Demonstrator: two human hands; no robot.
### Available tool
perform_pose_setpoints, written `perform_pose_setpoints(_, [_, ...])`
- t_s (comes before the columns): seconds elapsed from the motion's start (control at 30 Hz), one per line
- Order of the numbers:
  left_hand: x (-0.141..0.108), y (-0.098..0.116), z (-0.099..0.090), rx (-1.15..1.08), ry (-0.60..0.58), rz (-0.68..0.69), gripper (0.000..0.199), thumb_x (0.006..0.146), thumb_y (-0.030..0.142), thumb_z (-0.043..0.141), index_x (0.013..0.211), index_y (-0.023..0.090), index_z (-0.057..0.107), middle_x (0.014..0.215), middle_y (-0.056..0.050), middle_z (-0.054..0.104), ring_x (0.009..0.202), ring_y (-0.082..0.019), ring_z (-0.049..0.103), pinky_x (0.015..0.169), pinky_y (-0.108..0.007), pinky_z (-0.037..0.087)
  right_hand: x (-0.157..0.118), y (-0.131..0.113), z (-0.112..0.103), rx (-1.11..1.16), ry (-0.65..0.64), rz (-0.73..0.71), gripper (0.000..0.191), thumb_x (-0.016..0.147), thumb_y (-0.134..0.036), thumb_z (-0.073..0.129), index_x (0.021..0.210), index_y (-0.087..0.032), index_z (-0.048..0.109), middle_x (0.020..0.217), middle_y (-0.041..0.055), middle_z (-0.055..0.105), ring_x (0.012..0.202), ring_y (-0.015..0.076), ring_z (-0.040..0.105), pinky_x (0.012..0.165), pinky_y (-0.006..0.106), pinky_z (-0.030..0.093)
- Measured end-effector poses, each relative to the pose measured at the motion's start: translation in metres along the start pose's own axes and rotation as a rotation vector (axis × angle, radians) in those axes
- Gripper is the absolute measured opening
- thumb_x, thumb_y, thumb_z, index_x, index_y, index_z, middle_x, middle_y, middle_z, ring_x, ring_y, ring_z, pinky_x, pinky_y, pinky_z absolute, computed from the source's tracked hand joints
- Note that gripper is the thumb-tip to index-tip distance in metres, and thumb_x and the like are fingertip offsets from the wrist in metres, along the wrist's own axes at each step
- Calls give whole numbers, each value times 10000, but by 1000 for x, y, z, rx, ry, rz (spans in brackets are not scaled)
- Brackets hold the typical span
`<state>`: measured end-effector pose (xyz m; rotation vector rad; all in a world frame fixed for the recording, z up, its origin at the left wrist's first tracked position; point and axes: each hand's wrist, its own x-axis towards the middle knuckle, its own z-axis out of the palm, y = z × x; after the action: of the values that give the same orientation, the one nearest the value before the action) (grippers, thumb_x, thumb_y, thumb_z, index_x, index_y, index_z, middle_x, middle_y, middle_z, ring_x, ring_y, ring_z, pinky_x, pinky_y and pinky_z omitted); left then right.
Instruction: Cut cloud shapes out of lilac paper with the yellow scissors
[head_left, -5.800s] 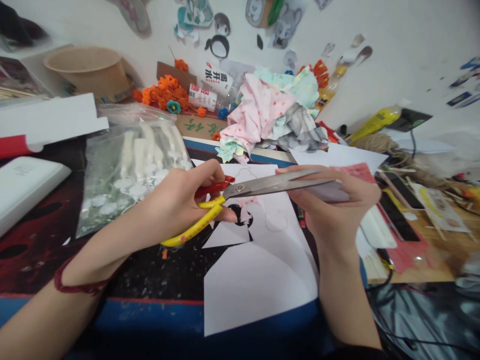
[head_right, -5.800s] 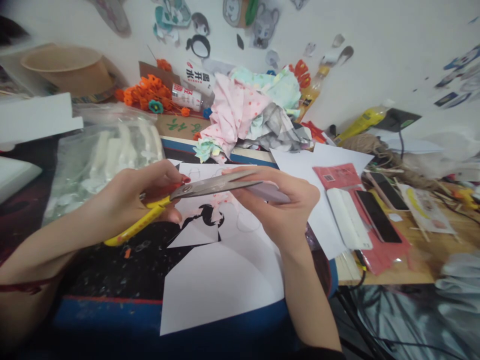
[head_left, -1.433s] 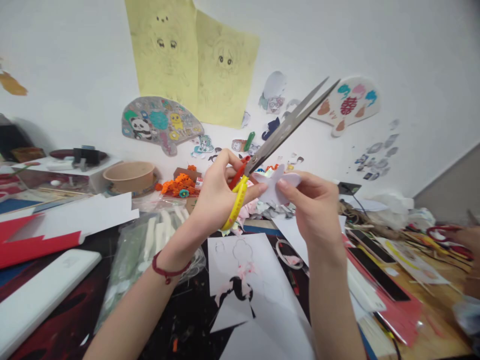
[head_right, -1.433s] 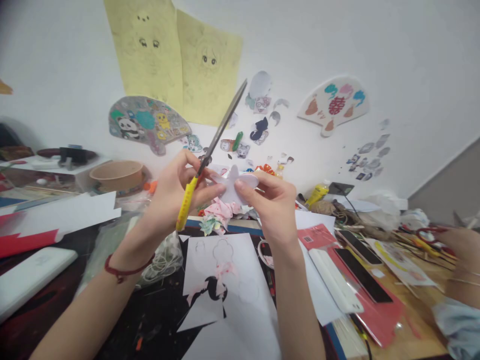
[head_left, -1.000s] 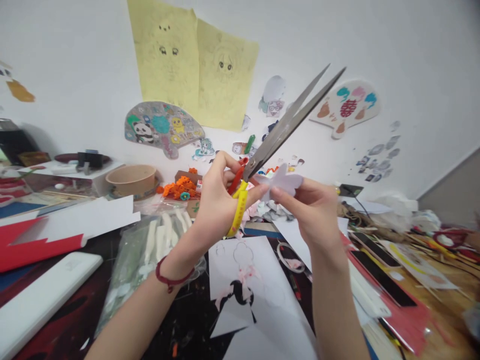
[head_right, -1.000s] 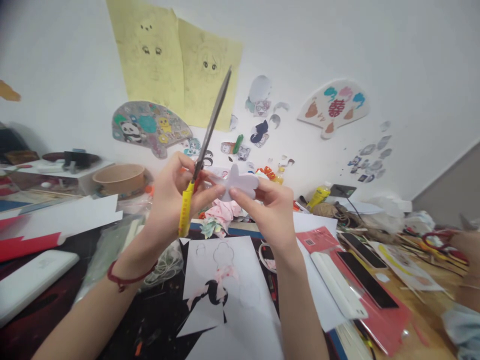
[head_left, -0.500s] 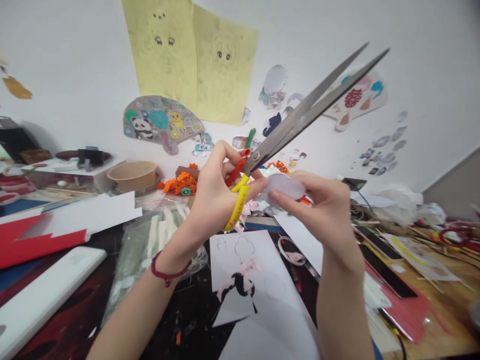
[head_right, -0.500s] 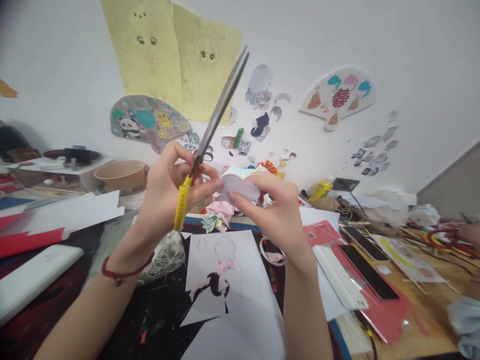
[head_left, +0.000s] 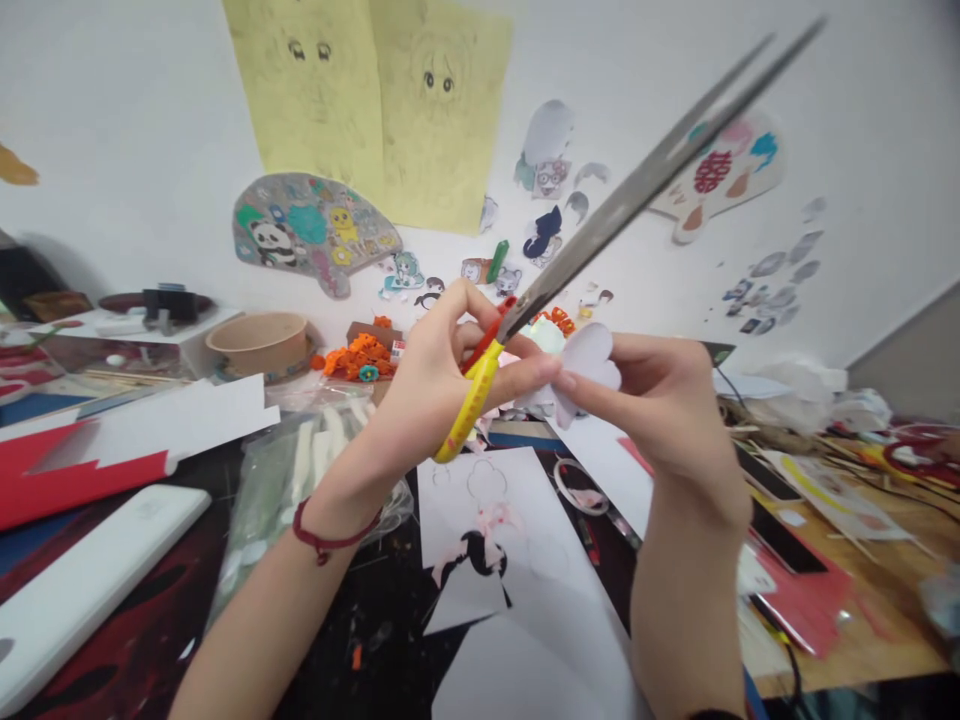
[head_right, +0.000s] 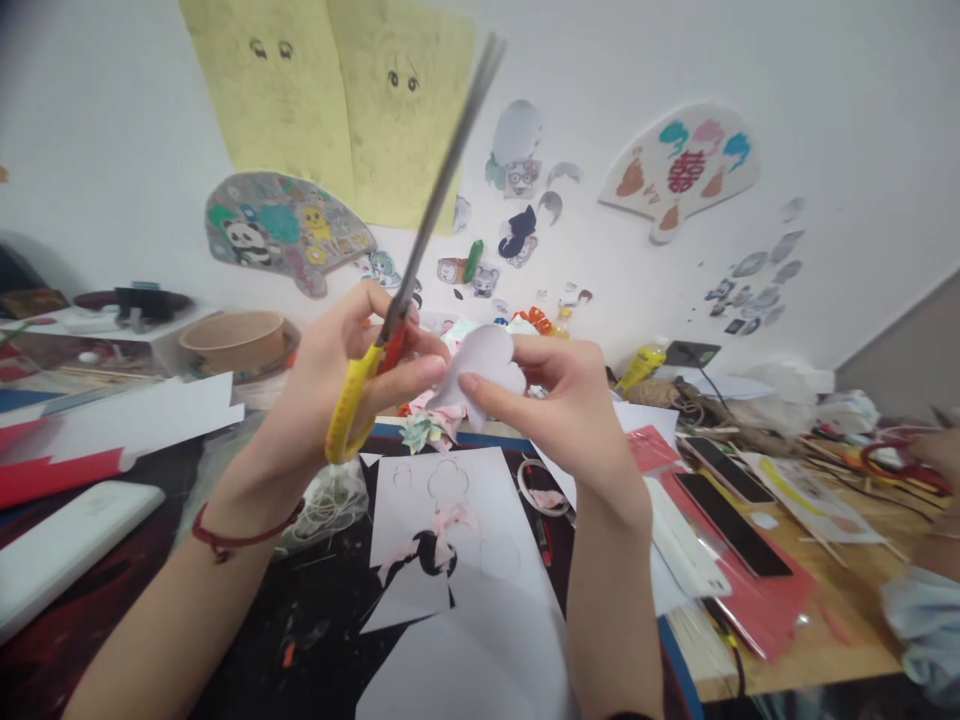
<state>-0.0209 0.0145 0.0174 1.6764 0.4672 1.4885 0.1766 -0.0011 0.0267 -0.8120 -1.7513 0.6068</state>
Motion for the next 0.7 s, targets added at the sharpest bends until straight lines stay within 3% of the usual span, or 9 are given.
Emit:
perform_pose_setpoints(0.1, [0,0,1,-25,65,8,440,768,391,866,856,226,468,774,22,707,618,-104,654,509,-223,524,0,-1,1,10,-6,31,149,762,-350,847,731,-223,777,651,-8,702,606,132,596,563,291,458])
perform_pose_setpoints(0.27, [0,-3,1,58,98,-41,513,638,256,951,830,224,477,708,49,656,545,-94,611,424,-203,447,2,2,5,19,16,-6,141,745,-342,860,737,-227,781,638,-21,686,604,119,579,563,277,452])
perform_pose_setpoints(0.4, [0,-7,3,61,273,68,504,644,290,946,861,228,496,717,56,639,558,-98,609,468,-237,491,5,8,10,70,69,-20,180,712,-332,884,830,-237,788,711,-25,712,640,113,584,551,258,448])
perform_pose_setpoints(0.5, [0,-7,2,59,326,177,486,680,318,928,882,232,495,737,60,644,604,-104,630,516,-251,528,6,12,14,88,44,12,188,729,-333,872,882,-247,805,762,-8,749,685,130,618,566,266,460])
perform_pose_setpoints(0.63, [0,-7,3,85,346,240,492,687,330,933,857,226,483,736,67,634,628,-89,632,554,-238,543,5,13,23,129,29,29,118,747,-310,861,780,-229,782,690,-28,698,635,100,574,561,254,435])
perform_pose_setpoints(0.7, [-1,-7,6,94,380,256,507,682,348,938,855,225,477,745,65,632,619,-82,620,548,-236,531,6,13,30,162,43,26,173,747,-310,861,694,-205,735,635,-42,636,603,82,541,560,245,437])
